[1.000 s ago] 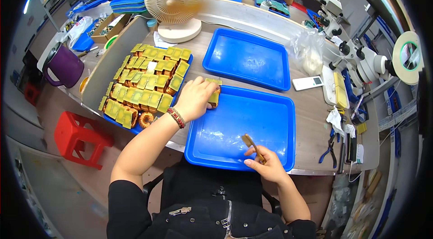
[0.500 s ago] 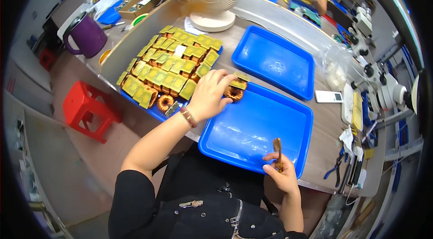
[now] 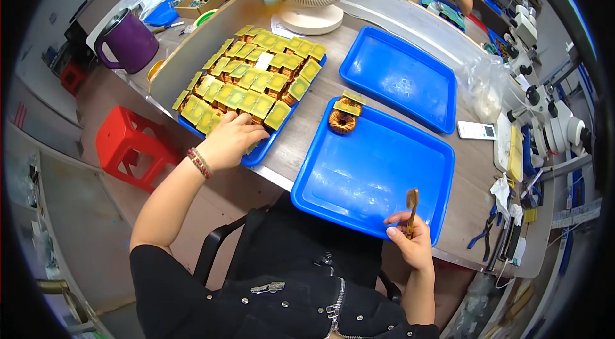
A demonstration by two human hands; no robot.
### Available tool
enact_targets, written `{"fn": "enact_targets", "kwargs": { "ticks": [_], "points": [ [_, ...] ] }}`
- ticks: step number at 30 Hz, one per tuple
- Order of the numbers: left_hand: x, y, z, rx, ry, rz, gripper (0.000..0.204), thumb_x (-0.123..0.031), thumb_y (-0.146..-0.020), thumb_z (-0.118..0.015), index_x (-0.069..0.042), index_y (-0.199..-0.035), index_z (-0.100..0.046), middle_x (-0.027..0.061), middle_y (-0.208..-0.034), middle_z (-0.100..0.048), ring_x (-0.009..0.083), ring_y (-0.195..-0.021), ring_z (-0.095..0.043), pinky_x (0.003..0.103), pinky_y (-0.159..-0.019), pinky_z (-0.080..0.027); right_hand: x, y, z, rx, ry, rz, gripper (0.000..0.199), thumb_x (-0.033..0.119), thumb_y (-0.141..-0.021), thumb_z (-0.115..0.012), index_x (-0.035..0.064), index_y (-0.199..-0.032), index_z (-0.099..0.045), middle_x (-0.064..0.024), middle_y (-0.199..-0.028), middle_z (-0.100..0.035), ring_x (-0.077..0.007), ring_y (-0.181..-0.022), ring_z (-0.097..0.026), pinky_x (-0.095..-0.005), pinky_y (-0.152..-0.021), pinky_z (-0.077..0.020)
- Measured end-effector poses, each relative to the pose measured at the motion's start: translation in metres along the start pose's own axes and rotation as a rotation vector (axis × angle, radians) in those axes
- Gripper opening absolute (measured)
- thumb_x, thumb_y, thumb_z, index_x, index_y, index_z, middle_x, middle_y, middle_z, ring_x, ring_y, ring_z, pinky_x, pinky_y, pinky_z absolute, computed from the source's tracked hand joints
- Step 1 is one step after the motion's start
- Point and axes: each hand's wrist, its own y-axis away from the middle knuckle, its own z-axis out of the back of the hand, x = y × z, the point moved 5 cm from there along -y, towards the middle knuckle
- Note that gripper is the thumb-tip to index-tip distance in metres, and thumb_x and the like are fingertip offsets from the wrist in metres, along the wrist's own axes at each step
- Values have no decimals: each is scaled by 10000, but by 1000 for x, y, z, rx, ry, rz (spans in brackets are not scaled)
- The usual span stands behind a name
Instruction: The person repeatedly picks up small copper-wound toroidal inductors from a blue tray and brushes them with a small brush. They rotate the components to clean different sides and place them back on the tray. The workspace includes multiple trays of similar components and various tools.
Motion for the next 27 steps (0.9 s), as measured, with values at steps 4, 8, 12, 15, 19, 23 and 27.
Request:
{"fn": "enact_targets", "kwargs": {
  "ticks": [4, 8, 12, 15, 19, 23, 27],
  "points": [
    [3, -4, 0, 7, 12, -98, 357, -4, -642, -571, -116, -979, -596, 1, -888, -585, 199, -905, -502, 304, -802, -365, 6, 10, -1, -53, -54, -2, 215, 53, -796, -631, 9, -989, -549, -31, -881, -591, -8, -575, -396, -167, -526, -319],
    [6, 6, 21, -176, 384, 204, 432, -8, -560, -674, -72, -976, -579, 67, -879, -565, 245, -841, -512, 320, -762, -395, 7, 23, 8, -142, -96, 73, 283, 111, -865, -542, 6, -1114, -459, -67, -926, -584, -13, -561, -380, -156, -522, -321],
    [-36, 25, 24, -542, 1328, 188, 694, -31, -595, -789, -49, -1164, -393, 131, -1045, -565, 228, -1056, -519, 365, -915, -408, 9, 28, 7, -264, -21, 171, 234, 144, -909, -470, 1, -1091, -439, -96, -909, -570, -47, -576, -429, -166, -536, -358],
    [-96, 27, 7, -463, 1608, 78, 804, 14, -604, -772, -67, -1213, -254, 184, -1105, -546, 250, -1051, -537, 358, -896, -425, 56, 22, -31, -228, 563, 587, 83, 38, -758, -632, 34, -818, -576, -88, -809, -589, -132, -530, -505, -231, -475, -407],
    [-149, 16, -9, -271, 1630, -22, 762, 24, -641, -740, -59, -1209, -239, 175, -1097, -562, 244, -1068, -537, 360, -932, -379, 76, 25, -74, -55, 1027, 914, 109, 138, -694, -687, 84, -723, -598, -40, -780, -591, -151, -475, -508, -258, -411, -398],
    [-162, 19, -15, -245, 1490, -63, 754, 22, -636, -745, -53, -1188, -237, 164, -1087, -573, 254, -1077, -534, 377, -941, -368, 71, 21, -36, -240, 1105, 717, 112, 146, -684, -698, 116, -652, -595, -23, -780, -596, -120, -439, -500, -255, -378, -382],
    [-169, 15, -15, -92, 1821, 63, 787, 49, -603, -760, -91, -1169, -231, 208, -1080, -560, 301, -1085, -520, 414, -958, -372, 60, 30, -49, -170, 943, 778, 139, 158, -645, -739, 93, -719, -640, -50, -827, -602, -140, -464, -513, -244, -409, -406]
  ]
}}
